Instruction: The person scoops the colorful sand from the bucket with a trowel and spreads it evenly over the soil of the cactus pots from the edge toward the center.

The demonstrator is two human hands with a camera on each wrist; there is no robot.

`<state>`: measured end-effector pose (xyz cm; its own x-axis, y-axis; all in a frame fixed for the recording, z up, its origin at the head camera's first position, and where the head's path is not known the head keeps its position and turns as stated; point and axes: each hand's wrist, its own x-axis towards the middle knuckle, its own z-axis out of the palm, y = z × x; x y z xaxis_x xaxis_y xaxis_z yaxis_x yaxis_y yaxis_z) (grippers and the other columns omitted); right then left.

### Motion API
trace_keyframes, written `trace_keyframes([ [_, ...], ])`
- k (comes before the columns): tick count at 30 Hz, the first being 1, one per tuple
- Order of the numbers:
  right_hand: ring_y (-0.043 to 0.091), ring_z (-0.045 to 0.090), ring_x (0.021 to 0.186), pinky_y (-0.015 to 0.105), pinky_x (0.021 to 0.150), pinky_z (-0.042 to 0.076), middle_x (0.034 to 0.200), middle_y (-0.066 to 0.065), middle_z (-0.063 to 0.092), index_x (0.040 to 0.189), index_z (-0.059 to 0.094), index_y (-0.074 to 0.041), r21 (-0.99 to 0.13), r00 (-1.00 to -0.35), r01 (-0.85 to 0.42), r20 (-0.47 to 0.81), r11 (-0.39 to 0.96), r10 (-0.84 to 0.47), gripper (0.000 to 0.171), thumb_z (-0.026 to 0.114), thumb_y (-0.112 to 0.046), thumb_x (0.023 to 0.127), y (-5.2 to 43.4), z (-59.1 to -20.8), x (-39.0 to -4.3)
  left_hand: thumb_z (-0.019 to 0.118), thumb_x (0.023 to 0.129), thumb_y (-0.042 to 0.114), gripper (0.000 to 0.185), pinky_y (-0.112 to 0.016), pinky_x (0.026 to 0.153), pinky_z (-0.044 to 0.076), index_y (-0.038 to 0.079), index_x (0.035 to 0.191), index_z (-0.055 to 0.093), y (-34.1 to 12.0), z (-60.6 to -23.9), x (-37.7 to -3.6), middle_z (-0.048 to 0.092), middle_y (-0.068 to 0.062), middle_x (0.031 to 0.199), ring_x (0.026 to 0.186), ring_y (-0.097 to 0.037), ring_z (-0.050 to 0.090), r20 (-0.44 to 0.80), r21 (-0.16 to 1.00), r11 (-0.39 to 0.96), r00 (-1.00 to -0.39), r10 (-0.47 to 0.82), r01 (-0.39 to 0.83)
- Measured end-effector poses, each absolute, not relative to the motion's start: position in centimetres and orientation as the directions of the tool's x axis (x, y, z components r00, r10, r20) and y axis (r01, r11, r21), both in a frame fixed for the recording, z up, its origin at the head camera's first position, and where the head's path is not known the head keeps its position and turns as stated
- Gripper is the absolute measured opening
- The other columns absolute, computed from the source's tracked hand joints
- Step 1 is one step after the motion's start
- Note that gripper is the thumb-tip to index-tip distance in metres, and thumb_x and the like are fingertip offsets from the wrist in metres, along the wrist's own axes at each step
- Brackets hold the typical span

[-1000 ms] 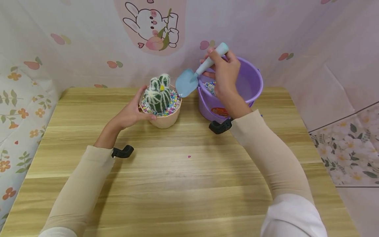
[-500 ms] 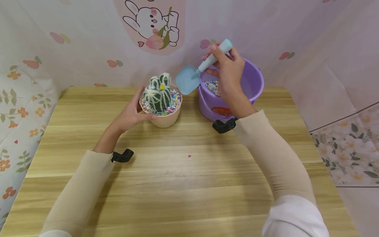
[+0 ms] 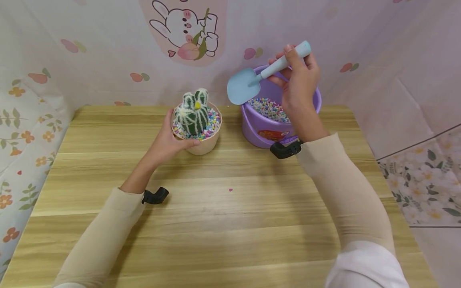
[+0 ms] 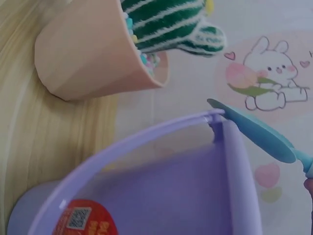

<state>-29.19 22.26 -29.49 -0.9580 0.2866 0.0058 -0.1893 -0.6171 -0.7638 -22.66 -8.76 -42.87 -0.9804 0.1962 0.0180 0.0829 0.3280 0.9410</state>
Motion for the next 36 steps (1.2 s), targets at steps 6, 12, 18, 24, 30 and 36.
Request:
trace_keyframes([
  [6, 0.037, 0.069, 0.073, 0.055, 0.062, 0.056, 0.085, 0.018, 0.065, 0.097, 0.06, -0.001, -0.722, -0.946, -0.19, -0.047, -0.665, 0.322, 0.012, 0.069, -0.005, 0.089, 23.8, -28.9, -29.6, 0.084, 0.075, 0.018, 0.102, -0.043, 0.112, 0.031, 0.017, 0.152, 0.017, -9.5, -41.3, -23.4, 0.032, -0.01, 0.146, 0.133, -0.024, 0.037, 0.054, 0.964, 0.228, -0.943, 0.328, 0.135],
  [12, 0.039, 0.07, 0.079, 0.055, 0.067, 0.056, 0.086, 0.017, 0.065, 0.096, 0.061, -0.002, -0.716, -0.927, -0.193, -0.09, -0.671, 0.363, 0.013, 0.07, -0.006, 0.089, 25.2, -28.5, -29.5, 0.079, 0.078, 0.007, 0.094, -0.043, 0.11, 0.035, 0.012, 0.15, 0.018, -10.1, -39.7, -23.9, 0.036, -0.013, 0.143, 0.129, -0.026, 0.042, 0.006, 0.975, 0.201, -0.911, 0.413, 0.097],
  [18, 0.038, 0.07, 0.082, 0.054, 0.066, 0.057, 0.087, 0.016, 0.066, 0.097, 0.061, -0.004, -0.727, -0.91, -0.188, -0.123, -0.66, 0.395, 0.014, 0.071, -0.008, 0.088, 27.0, -28.6, -29.7, 0.079, 0.08, 0.009, 0.098, -0.043, 0.109, 0.038, 0.026, 0.152, 0.014, -10.9, -41.4, -25.1, 0.038, -0.009, 0.144, 0.128, -0.026, 0.045, -0.038, 0.988, 0.15, -0.898, 0.438, 0.031],
  [24, 0.034, 0.071, 0.084, 0.048, 0.06, 0.058, 0.095, 0.013, 0.069, 0.106, 0.064, -0.007, -0.782, -0.893, -0.127, -0.178, -0.61, 0.414, 0.02, 0.072, -0.012, 0.088, 28.6, -28.8, -30.1, 0.076, 0.083, 0.009, 0.1, -0.042, 0.112, 0.034, 0.033, 0.154, 0.009, -11.3, -42.0, -25.6, 0.035, -0.007, 0.148, 0.132, -0.023, 0.042, -0.027, 0.995, 0.096, -0.891, 0.453, 0.019],
  [30, 0.029, 0.072, 0.086, 0.04, 0.053, 0.057, 0.101, 0.01, 0.07, 0.106, 0.066, -0.009, -0.842, -0.884, -0.059, -0.205, -0.536, 0.42, 0.023, 0.076, -0.014, 0.085, 29.6, -29.6, -30.5, 0.073, 0.085, 0.003, 0.099, -0.043, 0.116, 0.026, 0.032, 0.155, 0.009, -11.5, -42.3, -26.0, 0.03, -0.003, 0.153, 0.138, -0.021, 0.033, -0.003, 0.999, 0.03, -0.89, 0.456, 0.012],
  [36, 0.028, 0.071, 0.082, 0.038, 0.045, 0.052, 0.097, 0.009, 0.069, 0.1, 0.066, -0.009, -0.842, -0.888, -0.009, -0.241, -0.539, 0.391, 0.017, 0.075, -0.011, 0.086, 30.3, -30.3, -31.2, 0.071, 0.086, 0.002, 0.097, -0.042, 0.115, 0.03, 0.032, 0.156, 0.01, -11.3, -42.1, -26.3, 0.031, -0.003, 0.153, 0.138, -0.023, 0.036, 0.009, 1.0, 0.02, -0.885, 0.465, 0.021],
])
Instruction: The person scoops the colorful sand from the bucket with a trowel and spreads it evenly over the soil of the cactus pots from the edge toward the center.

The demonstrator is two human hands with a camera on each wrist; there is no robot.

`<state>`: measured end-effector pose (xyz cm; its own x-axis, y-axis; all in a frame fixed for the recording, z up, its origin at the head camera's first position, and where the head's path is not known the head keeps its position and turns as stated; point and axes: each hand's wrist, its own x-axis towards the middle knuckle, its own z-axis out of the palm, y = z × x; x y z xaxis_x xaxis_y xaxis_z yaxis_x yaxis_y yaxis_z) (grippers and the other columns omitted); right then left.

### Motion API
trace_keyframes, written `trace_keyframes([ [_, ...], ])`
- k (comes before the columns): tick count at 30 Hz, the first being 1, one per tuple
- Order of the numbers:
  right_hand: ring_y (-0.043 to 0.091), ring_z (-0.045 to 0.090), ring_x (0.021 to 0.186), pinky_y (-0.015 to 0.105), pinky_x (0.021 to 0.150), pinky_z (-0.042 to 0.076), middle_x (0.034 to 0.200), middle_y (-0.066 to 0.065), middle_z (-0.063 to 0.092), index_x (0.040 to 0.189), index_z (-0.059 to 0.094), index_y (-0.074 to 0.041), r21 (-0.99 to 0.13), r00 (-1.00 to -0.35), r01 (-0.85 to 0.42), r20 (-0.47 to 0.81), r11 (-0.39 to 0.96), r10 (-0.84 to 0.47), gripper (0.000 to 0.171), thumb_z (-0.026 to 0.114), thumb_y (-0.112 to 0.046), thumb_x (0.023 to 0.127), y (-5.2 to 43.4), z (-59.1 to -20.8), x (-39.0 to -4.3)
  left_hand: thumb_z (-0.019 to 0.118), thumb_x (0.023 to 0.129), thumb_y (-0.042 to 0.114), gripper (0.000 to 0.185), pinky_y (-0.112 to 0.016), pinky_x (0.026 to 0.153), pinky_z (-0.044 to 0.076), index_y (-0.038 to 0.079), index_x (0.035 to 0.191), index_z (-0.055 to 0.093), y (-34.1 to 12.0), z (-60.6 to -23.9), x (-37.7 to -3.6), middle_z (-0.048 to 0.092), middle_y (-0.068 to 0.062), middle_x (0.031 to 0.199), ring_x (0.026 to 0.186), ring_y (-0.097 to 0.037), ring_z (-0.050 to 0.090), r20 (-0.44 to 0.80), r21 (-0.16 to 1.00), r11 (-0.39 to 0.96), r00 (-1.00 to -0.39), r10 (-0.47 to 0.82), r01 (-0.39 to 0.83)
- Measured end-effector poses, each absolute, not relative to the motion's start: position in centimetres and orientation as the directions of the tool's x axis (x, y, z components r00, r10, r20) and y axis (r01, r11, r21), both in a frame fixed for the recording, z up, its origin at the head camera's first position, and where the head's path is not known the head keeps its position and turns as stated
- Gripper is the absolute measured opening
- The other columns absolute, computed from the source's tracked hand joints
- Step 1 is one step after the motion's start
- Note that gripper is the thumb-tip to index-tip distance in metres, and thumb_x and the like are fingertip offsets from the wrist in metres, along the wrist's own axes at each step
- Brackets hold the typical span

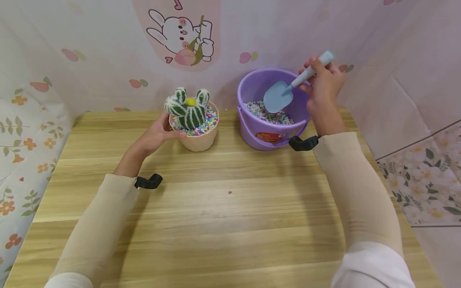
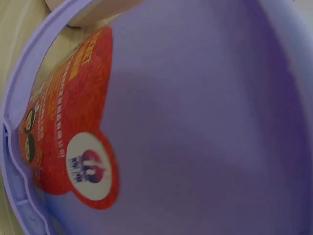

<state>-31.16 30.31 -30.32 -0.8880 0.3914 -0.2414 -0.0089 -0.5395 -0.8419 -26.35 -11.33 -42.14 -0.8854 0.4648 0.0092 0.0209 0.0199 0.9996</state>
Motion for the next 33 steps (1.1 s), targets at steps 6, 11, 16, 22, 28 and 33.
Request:
trace_keyframes([
  [6, 0.028, 0.072, 0.081, 0.038, 0.042, 0.051, 0.092, 0.01, 0.067, 0.102, 0.067, -0.007, -0.85, -0.904, 0.038, -0.254, -0.526, 0.344, 0.019, 0.074, -0.01, 0.086, 30.3, -31.1, -31.7, 0.068, 0.086, -0.002, 0.093, -0.038, 0.108, 0.04, 0.03, 0.155, 0.015, -11.5, -42.0, -26.9, 0.034, -0.007, 0.15, 0.134, -0.027, 0.041, 0.011, 1.0, 0.003, -0.874, 0.485, 0.014],
  [11, 0.027, 0.072, 0.077, 0.037, 0.042, 0.05, 0.086, 0.01, 0.07, 0.098, 0.067, -0.006, -0.869, -0.915, 0.045, -0.234, -0.493, 0.329, 0.015, 0.075, -0.009, 0.085, 29.8, -31.5, -31.6, 0.068, 0.087, -0.002, 0.092, -0.035, 0.105, 0.042, 0.031, 0.155, 0.015, -11.6, -41.9, -27.4, 0.033, -0.007, 0.15, 0.134, -0.025, 0.041, -0.014, 1.0, 0.018, -0.863, 0.505, -0.005],
  [16, 0.028, 0.072, 0.075, 0.037, 0.045, 0.052, 0.086, 0.013, 0.07, 0.095, 0.065, -0.006, -0.878, -0.925, 0.063, -0.23, -0.475, 0.302, 0.012, 0.073, -0.007, 0.086, 29.2, -31.8, -31.6, 0.067, 0.088, -0.001, 0.091, -0.041, 0.109, 0.037, 0.03, 0.155, 0.014, -11.7, -41.8, -28.0, 0.031, -0.007, 0.151, 0.135, -0.025, 0.04, -0.034, 0.999, 0.033, -0.853, 0.52, -0.019],
  [22, 0.027, 0.072, 0.073, 0.037, 0.049, 0.054, 0.085, 0.013, 0.071, 0.101, 0.065, -0.007, -0.879, -0.923, 0.091, -0.251, -0.469, 0.291, 0.018, 0.074, -0.01, 0.086, 29.1, -31.9, -31.9, 0.066, 0.087, -0.001, 0.091, -0.045, 0.113, 0.031, 0.028, 0.155, 0.013, -11.6, -41.8, -28.4, 0.028, -0.006, 0.152, 0.136, -0.025, 0.038, -0.035, 0.999, 0.037, -0.845, 0.534, -0.018],
  [28, 0.025, 0.071, 0.063, 0.036, 0.05, 0.055, 0.076, 0.012, 0.07, 0.102, 0.061, -0.009, -0.886, -0.914, 0.131, -0.282, -0.446, 0.291, 0.017, 0.071, -0.013, 0.089, 29.2, -31.9, -32.1, 0.065, 0.087, -0.003, 0.091, -0.044, 0.116, 0.025, 0.026, 0.155, 0.013, -11.6, -41.7, -28.6, 0.027, -0.006, 0.153, 0.139, -0.024, 0.033, -0.037, 0.999, 0.029, -0.845, 0.534, -0.026],
  [33, 0.026, 0.07, 0.096, 0.044, 0.08, 0.057, 0.084, 0.012, 0.071, 0.111, 0.059, -0.013, -0.895, -0.905, 0.212, -0.332, -0.392, 0.267, 0.023, 0.069, -0.013, 0.09, 29.4, -31.6, -32.2, 0.067, 0.087, -0.001, 0.093, -0.044, 0.117, 0.023, 0.029, 0.156, 0.012, -11.5, -41.6, -28.5, 0.022, -0.003, 0.156, 0.142, -0.022, 0.029, -0.038, 0.999, 0.031, -0.85, 0.526, -0.025],
])
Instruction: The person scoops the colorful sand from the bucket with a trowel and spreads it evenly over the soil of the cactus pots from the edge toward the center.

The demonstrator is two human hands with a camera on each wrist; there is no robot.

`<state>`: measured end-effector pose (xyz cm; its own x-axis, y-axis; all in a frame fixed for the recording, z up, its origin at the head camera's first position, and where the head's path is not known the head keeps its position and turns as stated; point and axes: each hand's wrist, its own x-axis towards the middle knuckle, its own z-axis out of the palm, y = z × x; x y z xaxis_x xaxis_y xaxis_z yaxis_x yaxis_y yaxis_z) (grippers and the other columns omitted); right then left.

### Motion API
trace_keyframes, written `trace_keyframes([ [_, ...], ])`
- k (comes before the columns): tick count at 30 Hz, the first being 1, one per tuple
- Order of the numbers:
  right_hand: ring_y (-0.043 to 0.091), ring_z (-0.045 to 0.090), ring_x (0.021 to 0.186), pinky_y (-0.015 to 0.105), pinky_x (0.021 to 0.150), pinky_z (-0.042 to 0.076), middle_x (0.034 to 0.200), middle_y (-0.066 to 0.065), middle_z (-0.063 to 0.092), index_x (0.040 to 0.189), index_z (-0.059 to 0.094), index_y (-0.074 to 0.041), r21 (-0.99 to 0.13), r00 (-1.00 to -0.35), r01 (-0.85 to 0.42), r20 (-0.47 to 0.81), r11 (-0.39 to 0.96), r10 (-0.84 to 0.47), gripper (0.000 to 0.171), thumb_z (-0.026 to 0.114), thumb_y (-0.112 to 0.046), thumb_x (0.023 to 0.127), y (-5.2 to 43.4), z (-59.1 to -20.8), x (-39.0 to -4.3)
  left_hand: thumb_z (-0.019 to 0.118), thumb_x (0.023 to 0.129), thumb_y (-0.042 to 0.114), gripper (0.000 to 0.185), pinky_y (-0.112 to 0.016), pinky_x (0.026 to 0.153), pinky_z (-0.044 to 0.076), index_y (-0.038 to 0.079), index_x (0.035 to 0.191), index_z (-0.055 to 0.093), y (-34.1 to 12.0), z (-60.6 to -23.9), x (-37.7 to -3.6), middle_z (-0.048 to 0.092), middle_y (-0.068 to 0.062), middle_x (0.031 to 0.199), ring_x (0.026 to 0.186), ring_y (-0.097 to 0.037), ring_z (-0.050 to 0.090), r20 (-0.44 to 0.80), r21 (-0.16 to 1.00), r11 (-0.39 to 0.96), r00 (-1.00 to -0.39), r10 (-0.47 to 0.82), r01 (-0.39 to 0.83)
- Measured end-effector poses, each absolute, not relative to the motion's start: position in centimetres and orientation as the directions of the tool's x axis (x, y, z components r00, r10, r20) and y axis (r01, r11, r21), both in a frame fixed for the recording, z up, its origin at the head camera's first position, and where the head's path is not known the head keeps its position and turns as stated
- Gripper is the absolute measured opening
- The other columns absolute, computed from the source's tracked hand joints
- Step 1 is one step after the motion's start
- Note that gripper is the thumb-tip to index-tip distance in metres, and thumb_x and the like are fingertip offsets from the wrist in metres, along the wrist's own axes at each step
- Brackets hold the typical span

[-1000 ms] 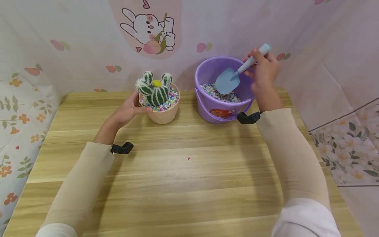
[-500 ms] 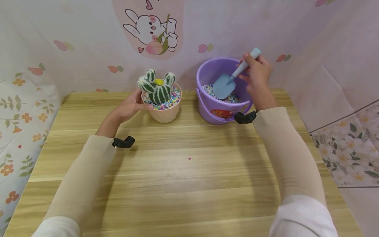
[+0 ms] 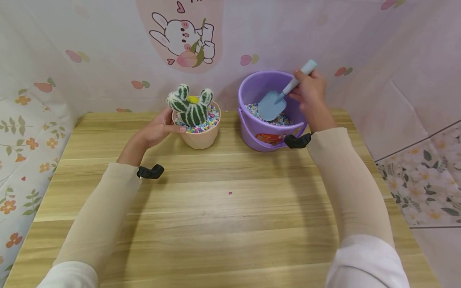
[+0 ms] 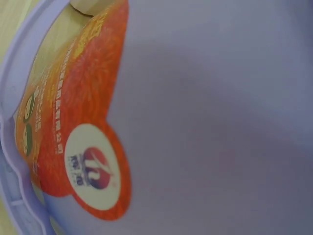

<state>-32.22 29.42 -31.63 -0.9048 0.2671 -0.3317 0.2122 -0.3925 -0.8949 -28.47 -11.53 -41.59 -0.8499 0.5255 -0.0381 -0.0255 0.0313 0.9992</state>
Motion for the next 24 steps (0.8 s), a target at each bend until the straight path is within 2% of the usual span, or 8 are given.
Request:
trace_keyframes([
  [4, 0.031, 0.051, 0.125, 0.048, 0.106, 0.034, 0.101, 0.012, 0.071, 0.13, 0.052, -0.016, -0.897, -0.896, 0.281, -0.373, -0.342, 0.242, 0.04, 0.066, -0.013, 0.093, 29.5, -31.4, -32.1, 0.067, 0.087, 0.0, 0.093, -0.044, 0.117, 0.023, 0.03, 0.156, 0.012, -11.5, -41.6, -28.4, 0.021, -0.002, 0.157, 0.142, -0.022, 0.028, -0.034, 0.999, 0.034, -0.849, 0.528, -0.018],
  [8, 0.028, 0.07, 0.094, 0.046, 0.088, 0.051, 0.086, 0.012, 0.072, 0.132, 0.047, -0.014, -0.902, -0.899, 0.326, -0.389, -0.283, 0.204, 0.041, 0.063, -0.013, 0.094, 29.7, -31.2, -31.9, 0.067, 0.088, 0.002, 0.092, -0.043, 0.116, 0.026, 0.032, 0.156, 0.012, -11.6, -41.8, -28.3, 0.023, -0.003, 0.156, 0.141, -0.022, 0.03, -0.041, 0.999, 0.047, -0.851, 0.523, -0.019],
  [12, 0.026, 0.071, 0.068, 0.038, 0.062, 0.059, 0.072, 0.012, 0.069, 0.126, 0.047, -0.015, -0.898, -0.893, 0.383, -0.42, -0.218, 0.162, 0.036, 0.064, -0.017, 0.094, 29.7, -30.6, -31.7, 0.068, 0.089, 0.005, 0.092, -0.04, 0.116, 0.027, 0.034, 0.156, 0.012, -11.8, -42.1, -28.0, 0.023, -0.002, 0.158, 0.143, -0.02, 0.028, -0.047, 0.998, 0.058, -0.866, 0.498, -0.02],
  [15, 0.026, 0.071, 0.067, 0.037, 0.063, 0.059, 0.079, 0.011, 0.067, 0.136, 0.043, -0.018, -0.886, -0.879, 0.429, -0.454, -0.175, 0.147, 0.047, 0.064, -0.021, 0.094, 29.8, -29.9, -31.4, 0.069, 0.089, 0.008, 0.092, -0.038, 0.116, 0.027, 0.034, 0.156, 0.012, -12.0, -42.3, -27.8, 0.023, -0.001, 0.159, 0.145, -0.019, 0.027, -0.039, 0.998, 0.065, -0.876, 0.48, -0.009],
  [18, 0.026, 0.071, 0.067, 0.039, 0.069, 0.059, 0.085, 0.01, 0.066, 0.155, -0.001, -0.032, -0.878, -0.866, 0.457, -0.476, -0.144, 0.153, 0.091, 0.065, -0.026, 0.093, 30.1, -29.2, -30.9, 0.069, 0.09, 0.013, 0.091, -0.039, 0.117, 0.026, 0.035, 0.156, 0.011, -12.2, -42.3, -27.6, 0.021, 0.0, 0.16, 0.146, -0.019, 0.025, -0.028, 0.994, 0.104, -0.88, 0.475, 0.024],
  [20, 0.026, 0.071, 0.067, 0.041, 0.07, 0.059, 0.087, 0.008, 0.067, 0.145, -0.03, -0.043, -0.878, -0.865, 0.46, -0.477, -0.129, 0.158, 0.111, 0.067, -0.028, 0.092, 30.4, -28.8, -30.5, 0.068, 0.091, 0.019, 0.09, -0.043, 0.117, 0.024, 0.033, 0.157, 0.008, -12.5, -42.2, -27.3, 0.019, -0.001, 0.161, 0.147, -0.02, 0.022, -0.033, 0.989, 0.145, -0.882, 0.471, 0.04],
  [22, 0.024, 0.071, 0.066, 0.04, 0.069, 0.059, 0.083, 0.007, 0.069, 0.143, -0.034, -0.043, -0.887, -0.871, 0.448, -0.461, -0.11, 0.169, 0.116, 0.069, -0.029, 0.09, 30.5, -28.4, -30.0, 0.068, 0.092, 0.025, 0.091, -0.045, 0.118, 0.021, 0.03, 0.157, 0.004, -12.8, -41.9, -27.0, 0.015, -0.002, 0.162, 0.148, -0.022, 0.018, -0.048, 0.978, 0.204, -0.889, 0.456, 0.052],
  [24, 0.023, 0.071, 0.063, 0.039, 0.065, 0.059, 0.081, 0.006, 0.07, 0.154, -0.015, -0.032, -0.902, -0.884, 0.423, -0.432, -0.09, 0.178, 0.107, 0.07, -0.03, 0.089, 30.6, -28.0, -29.6, 0.066, 0.092, 0.032, 0.094, -0.047, 0.119, 0.018, 0.025, 0.158, -0.001, -13.2, -41.5, -26.6, 0.011, -0.004, 0.163, 0.149, -0.023, 0.013, -0.065, 0.963, 0.264, -0.896, 0.439, 0.059],
])
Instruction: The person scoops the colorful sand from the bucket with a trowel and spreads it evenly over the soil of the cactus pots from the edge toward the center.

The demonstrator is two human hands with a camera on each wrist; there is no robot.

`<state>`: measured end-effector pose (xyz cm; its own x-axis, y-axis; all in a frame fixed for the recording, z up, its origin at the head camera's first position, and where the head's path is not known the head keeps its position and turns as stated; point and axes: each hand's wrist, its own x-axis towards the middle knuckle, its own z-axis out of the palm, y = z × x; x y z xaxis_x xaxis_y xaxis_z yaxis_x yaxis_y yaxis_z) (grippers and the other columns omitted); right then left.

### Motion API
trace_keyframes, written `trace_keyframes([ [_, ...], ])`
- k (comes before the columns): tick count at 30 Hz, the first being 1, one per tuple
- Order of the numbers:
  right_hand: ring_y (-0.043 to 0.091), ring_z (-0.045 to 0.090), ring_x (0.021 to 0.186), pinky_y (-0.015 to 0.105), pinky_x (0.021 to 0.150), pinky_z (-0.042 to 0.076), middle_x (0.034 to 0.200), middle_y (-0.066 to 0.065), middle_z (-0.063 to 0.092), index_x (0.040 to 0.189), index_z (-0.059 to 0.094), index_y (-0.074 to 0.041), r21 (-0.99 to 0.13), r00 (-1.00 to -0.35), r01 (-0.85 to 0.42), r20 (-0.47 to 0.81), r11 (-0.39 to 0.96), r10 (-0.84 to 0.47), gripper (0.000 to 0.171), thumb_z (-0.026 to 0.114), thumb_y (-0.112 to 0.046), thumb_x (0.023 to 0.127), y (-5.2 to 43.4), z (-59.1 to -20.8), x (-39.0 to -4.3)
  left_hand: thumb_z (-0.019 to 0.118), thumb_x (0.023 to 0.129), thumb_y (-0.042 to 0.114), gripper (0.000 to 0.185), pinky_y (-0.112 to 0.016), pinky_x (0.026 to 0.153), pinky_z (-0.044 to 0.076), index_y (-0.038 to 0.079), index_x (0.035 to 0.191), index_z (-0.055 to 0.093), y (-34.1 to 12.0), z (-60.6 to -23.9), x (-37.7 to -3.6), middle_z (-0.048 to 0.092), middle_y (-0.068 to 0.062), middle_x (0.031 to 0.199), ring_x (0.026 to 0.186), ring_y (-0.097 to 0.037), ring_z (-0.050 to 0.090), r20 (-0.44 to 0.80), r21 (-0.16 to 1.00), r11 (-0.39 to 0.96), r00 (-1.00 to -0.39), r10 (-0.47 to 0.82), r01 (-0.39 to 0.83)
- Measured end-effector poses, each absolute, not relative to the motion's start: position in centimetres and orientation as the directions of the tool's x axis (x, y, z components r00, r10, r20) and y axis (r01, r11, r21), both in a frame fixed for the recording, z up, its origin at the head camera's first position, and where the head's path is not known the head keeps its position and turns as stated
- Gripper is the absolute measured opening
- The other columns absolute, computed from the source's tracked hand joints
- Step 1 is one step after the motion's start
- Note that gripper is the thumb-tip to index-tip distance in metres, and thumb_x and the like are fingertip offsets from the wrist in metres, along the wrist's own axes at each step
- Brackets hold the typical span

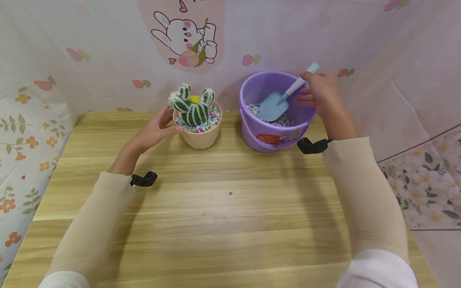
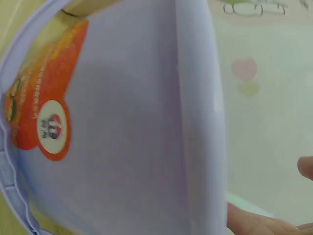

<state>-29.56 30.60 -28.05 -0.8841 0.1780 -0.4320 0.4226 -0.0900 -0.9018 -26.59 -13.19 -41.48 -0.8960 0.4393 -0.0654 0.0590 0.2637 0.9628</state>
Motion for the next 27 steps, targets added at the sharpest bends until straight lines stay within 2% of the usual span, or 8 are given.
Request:
trace_keyframes([
  [3, 0.02, 0.071, 0.062, 0.033, 0.061, 0.059, 0.096, 0.011, 0.068, 0.157, 0.016, -0.02, -0.931, -0.914, 0.365, -0.363, -0.02, 0.184, 0.088, 0.07, -0.032, 0.089, 30.4, -27.7, -28.6, 0.065, 0.092, 0.039, 0.098, -0.047, 0.12, 0.015, 0.02, 0.157, -0.006, -13.7, -40.6, -25.7, 0.006, -0.004, 0.164, 0.15, -0.022, 0.009, -0.062, 0.927, 0.361, -0.909, 0.413, 0.101],
  [6, 0.016, 0.071, 0.064, 0.028, 0.061, 0.058, 0.119, 0.015, 0.06, 0.157, 0.018, -0.016, -0.954, -0.941, 0.298, -0.285, 0.045, 0.181, 0.089, 0.071, -0.032, 0.088, 29.7, -27.6, -27.4, 0.065, 0.092, 0.041, 0.098, -0.048, 0.12, 0.015, 0.021, 0.157, -0.006, -14.2, -39.7, -24.6, 0.004, -0.002, 0.164, 0.15, -0.021, 0.009, -0.037, 0.883, 0.442, -0.916, 0.399, 0.157],
  [9, 0.011, 0.071, 0.068, 0.024, 0.063, 0.057, 0.116, 0.012, 0.061, 0.156, 0.021, -0.012, -0.966, -0.963, 0.234, -0.214, 0.111, 0.162, 0.088, 0.072, -0.032, 0.088, 28.7, -28.0, -26.4, 0.065, 0.092, 0.043, 0.098, -0.051, 0.119, 0.015, 0.023, 0.157, -0.005, -14.5, -38.8, -23.4, 0.004, 0.001, 0.164, 0.15, -0.021, 0.009, -0.013, 0.84, 0.502, -0.919, 0.394, 0.204],
  [13, 0.009, 0.071, 0.073, 0.021, 0.066, 0.057, 0.093, -0.004, 0.069, 0.155, 0.026, -0.011, -0.971, -0.979, 0.19, -0.175, 0.146, 0.109, 0.084, 0.072, -0.033, 0.088, 27.3, -28.9, -25.1, 0.065, 0.091, 0.047, 0.098, -0.055, 0.118, 0.015, 0.026, 0.157, -0.004, -14.8, -38.1, -22.0, 0.006, 0.001, 0.163, 0.149, -0.023, 0.01, 0.013, 0.795, 0.551, -0.916, 0.401, 0.253],
  [16, 0.008, 0.071, 0.08, 0.021, 0.069, 0.057, 0.103, -0.003, 0.07, 0.154, 0.029, -0.012, -0.974, -0.986, 0.166, -0.159, 0.153, 0.057, 0.081, 0.072, -0.034, 0.088, 26.6, -29.6, -24.3, 0.065, 0.09, 0.049, 0.099, -0.055, 0.117, 0.016, 0.026, 0.157, -0.003, -15.0, -37.8, -21.2, 0.007, 0.002, 0.163, 0.149, -0.023, 0.011, 0.031, 0.768, 0.576, -0.914, 0.405, 0.281],
  [18, 0.006, 0.07, 0.085, 0.021, 0.073, 0.056, 0.117, 0.003, 0.068, 0.153, 0.032, -0.013, -0.965, -0.993, 0.118, -0.115, 0.236, 0.025, 0.077, 0.069, -0.036, 0.089, 26.4, -29.9, -23.7, 0.066, 0.089, 0.048, 0.099, -0.054, 0.117, 0.017, 0.023, 0.157, -0.002, -15.1, -37.7, -20.7, 0.007, 0.001, 0.163, 0.149, -0.024, 0.011, 0.05, 0.734, 0.602, -0.91, 0.411, 0.312],
  [23, 0.007, 0.067, 0.101, 0.02, 0.085, 0.053, 0.136, 0.014, 0.058, 0.15, 0.039, -0.022, -0.846, -0.995, -0.083, 0.043, 0.526, -0.089, 0.062, 0.06, -0.042, 0.095, 25.9, -30.6, -22.0, 0.07, 0.088, 0.046, 0.1, -0.053, 0.117, 0.02, 0.011, 0.157, 0.006, -15.0, -37.7, -19.6, 0.011, -0.008, 0.163, 0.149, -0.029, 0.015, 0.131, 0.58, 0.681, -0.876, 0.464, 0.448],
  [27, 0.022, 0.063, 0.115, 0.021, 0.092, 0.05, 0.135, 0.01, 0.059, 0.147, 0.045, -0.025, -0.699, -0.943, -0.333, 0.241, 0.632, -0.23, 0.055, 0.063, -0.03, 0.095, 25.5, -31.9, -20.7, 0.066, 0.087, 0.053, 0.097, -0.057, 0.113, 0.026, 0.004, 0.155, 0.017, -15.0, -37.8, -18.6, 0.024, -0.017, 0.159, 0.145, -0.035, 0.023, 0.23, 0.413, 0.726, -0.834, 0.502, 0.55],
])
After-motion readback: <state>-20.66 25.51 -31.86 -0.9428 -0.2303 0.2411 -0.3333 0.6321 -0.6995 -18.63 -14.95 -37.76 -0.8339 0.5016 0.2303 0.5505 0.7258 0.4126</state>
